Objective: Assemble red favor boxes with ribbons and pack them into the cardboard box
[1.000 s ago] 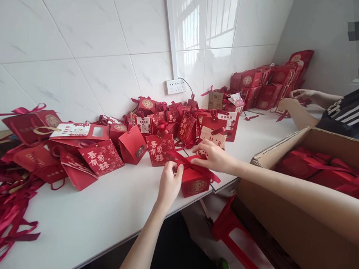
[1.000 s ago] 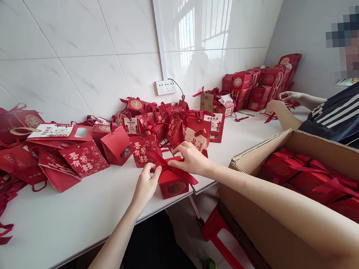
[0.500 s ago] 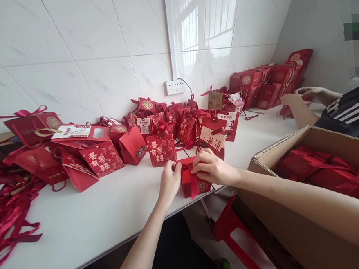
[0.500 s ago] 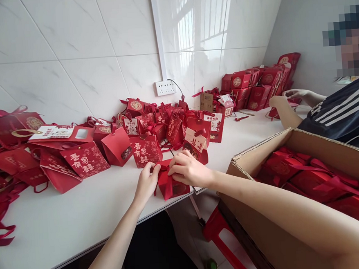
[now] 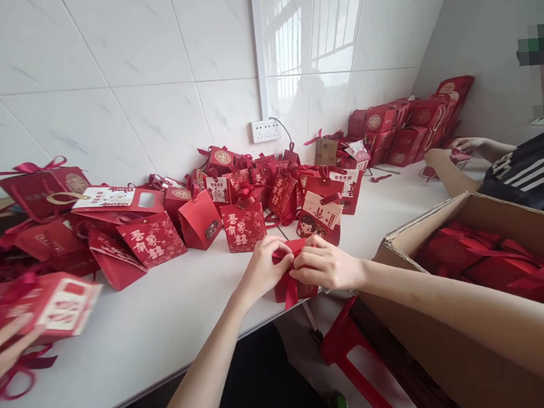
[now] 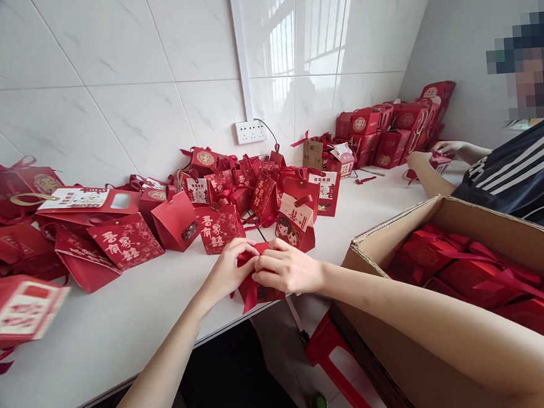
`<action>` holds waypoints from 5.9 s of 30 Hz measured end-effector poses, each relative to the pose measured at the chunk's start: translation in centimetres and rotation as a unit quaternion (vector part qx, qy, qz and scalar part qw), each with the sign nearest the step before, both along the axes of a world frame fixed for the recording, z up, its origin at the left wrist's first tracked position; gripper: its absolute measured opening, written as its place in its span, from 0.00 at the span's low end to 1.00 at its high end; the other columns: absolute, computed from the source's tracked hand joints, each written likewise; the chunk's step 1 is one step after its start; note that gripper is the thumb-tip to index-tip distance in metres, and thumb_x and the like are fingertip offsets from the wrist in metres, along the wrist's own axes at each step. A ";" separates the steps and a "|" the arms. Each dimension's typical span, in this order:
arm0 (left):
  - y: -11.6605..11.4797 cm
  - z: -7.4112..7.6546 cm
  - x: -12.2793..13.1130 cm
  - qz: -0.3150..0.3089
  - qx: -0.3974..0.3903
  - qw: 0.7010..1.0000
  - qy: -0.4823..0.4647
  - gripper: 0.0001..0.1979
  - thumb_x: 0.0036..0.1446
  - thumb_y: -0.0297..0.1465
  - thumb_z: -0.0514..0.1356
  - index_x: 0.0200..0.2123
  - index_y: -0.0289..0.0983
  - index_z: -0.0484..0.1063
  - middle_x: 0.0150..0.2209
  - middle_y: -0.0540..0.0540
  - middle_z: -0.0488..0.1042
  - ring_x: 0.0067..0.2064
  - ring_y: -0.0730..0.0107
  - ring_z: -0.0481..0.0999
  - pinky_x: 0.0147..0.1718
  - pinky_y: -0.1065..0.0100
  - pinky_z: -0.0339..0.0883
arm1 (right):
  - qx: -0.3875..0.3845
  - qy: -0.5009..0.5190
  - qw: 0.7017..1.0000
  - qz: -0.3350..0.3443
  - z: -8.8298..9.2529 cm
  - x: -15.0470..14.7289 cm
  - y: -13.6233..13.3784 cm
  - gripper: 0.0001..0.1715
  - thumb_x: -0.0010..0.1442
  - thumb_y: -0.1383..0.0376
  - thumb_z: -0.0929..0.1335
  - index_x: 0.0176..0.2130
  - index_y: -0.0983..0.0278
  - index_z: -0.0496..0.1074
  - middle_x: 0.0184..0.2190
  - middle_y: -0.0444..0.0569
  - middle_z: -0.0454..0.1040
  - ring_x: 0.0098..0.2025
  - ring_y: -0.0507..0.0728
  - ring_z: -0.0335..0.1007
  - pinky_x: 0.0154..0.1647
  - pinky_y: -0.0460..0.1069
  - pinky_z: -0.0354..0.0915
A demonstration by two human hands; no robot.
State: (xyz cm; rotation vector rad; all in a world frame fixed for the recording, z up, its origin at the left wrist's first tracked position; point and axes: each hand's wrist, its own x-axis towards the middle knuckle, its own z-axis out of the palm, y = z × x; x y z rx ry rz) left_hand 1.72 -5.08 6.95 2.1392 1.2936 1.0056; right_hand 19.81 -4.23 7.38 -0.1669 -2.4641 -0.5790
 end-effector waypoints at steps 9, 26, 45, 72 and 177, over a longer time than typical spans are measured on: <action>0.3 -0.5 0.6 0.040 0.006 0.999 -0.011 0.04 0.50 0.26 0.58 0.25 0.38 0.70 0.40 0.46 0.70 0.46 0.63 0.69 0.49 0.61 0.61 | 0.015 -0.003 0.999 0.029 -0.5 -0.3 -0.2 0.12 0.65 0.72 0.58 0.35 0.68 0.68 0.30 0.48 0.70 0.30 0.50 0.63 0.37 0.50 0.55; 0.1 -0.6 0.5 0.024 -0.017 0.999 -0.029 0.04 0.53 0.29 0.57 0.28 0.38 0.71 0.41 0.46 0.69 0.48 0.63 0.68 0.52 0.60 0.58 | -0.683 -0.136 0.669 -0.259 3.9 2.4 1.1 0.31 0.58 0.45 0.59 0.18 0.65 0.66 0.16 0.46 0.69 0.20 0.51 0.64 0.28 0.46 0.61; 0.1 -0.9 0.8 0.045 -0.023 0.997 -0.056 0.02 0.52 0.30 0.58 0.30 0.38 0.69 0.40 0.46 0.69 0.47 0.64 0.68 0.50 0.61 0.59 | -0.696 0.056 0.656 -0.285 2.0 1.7 3.1 0.41 0.47 0.30 0.51 0.20 0.64 0.59 0.17 0.44 0.62 0.19 0.48 0.57 0.22 0.46 0.57; -0.8 -1.5 0.6 0.199 -0.090 0.970 -0.105 0.10 0.56 0.34 0.49 0.24 0.41 0.53 0.20 0.55 0.61 0.22 0.72 0.64 0.22 0.72 0.56 | -0.445 0.092 0.838 -0.303 2.1 1.4 2.3 0.10 0.56 0.59 0.65 0.30 0.63 0.64 0.31 0.48 0.69 0.34 0.56 0.67 0.35 0.50 0.63; -8.9 4.1 2.6 0.175 0.502 0.847 -0.024 0.06 0.51 0.26 0.62 0.31 0.41 0.68 0.27 0.52 0.55 0.31 0.72 0.59 0.46 0.60 0.65 | -0.180 0.138 0.955 -0.189 6.6 -1.3 -6.3 0.47 0.52 0.60 0.64 0.64 0.61 0.40 0.55 0.59 0.54 0.57 0.70 0.53 0.54 0.63 0.59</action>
